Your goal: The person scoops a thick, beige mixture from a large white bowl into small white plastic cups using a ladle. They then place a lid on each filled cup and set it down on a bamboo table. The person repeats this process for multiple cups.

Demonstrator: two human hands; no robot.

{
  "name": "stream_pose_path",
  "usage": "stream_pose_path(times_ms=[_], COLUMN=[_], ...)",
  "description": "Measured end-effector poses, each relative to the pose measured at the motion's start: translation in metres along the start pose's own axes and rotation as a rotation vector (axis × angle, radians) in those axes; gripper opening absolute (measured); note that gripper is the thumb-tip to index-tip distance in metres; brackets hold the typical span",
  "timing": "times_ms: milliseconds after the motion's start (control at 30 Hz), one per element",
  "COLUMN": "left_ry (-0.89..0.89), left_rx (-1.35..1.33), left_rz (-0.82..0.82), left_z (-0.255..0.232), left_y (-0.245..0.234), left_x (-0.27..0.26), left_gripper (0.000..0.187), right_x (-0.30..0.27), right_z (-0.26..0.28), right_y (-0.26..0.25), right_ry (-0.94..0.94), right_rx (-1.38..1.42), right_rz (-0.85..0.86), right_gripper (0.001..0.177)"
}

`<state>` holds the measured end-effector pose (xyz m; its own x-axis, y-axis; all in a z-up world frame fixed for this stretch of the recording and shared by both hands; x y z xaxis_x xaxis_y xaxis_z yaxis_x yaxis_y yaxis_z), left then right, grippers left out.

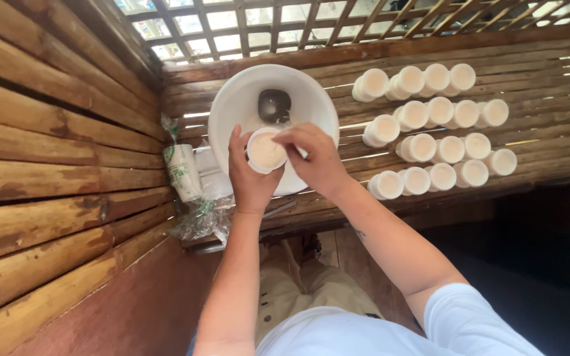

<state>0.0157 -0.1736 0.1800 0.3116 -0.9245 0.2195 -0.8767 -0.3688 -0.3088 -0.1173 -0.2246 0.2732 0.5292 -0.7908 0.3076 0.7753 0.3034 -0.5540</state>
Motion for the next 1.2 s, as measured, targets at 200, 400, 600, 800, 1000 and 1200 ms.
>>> stream_pose_path(times_ms=[200, 400, 600, 800, 1000, 1200], left_ry=[0.028, 0.055, 0.092, 0.12, 0.08, 0.042], left_rx=[0.036, -0.019, -0.07, -0.038, -0.094, 0.016], left_rz=[0.066, 0.196, 0.339, 0.461, 0.511, 0.356], left_z=[-0.014, -0.016, -0.028, -0.057, -0.062, -0.046], left_y=[0.019, 0.052, 0.088, 0.126, 0.164, 0.182], left_x=[0.004, -0.015, -0.043, -0.071, -0.124, -0.181], left_gripper=[0.101, 0.101, 0.097, 0.096, 0.091, 0.086], right_x=[-0.034, -0.135, -0.264, -0.331, -0.292, -0.264], right_z=[-0.039, -0.127, -0.164, -0.197, -0.179, -0.178], right_y=[-0.053, -0.129, -0.187, -0.171, -0.139, -0.115], right_ry=[0.211, 0.43, 0.624, 0.789, 0.685, 0.585], right_rx=[0.078, 0.18, 0.015, -0.064, 0.038, 0.245], right_rz=[-0.205, -0.538, -0.796, -0.722, -0.47, -0.204], right_gripper=[0.025, 0.022, 0.026, 0.018, 0.055, 0.048])
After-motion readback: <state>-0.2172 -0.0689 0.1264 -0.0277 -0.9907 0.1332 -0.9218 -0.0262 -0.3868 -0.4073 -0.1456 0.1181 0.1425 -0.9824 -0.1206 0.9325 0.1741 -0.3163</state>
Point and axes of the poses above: each hand's wrist, its own x-axis towards the middle knuckle, its own y-axis out of the palm, z = x × y, the point moved 8 cm from there along x, towards the middle knuckle, and after that the axes turned 6 degrees about z, right-handed, at the moved point
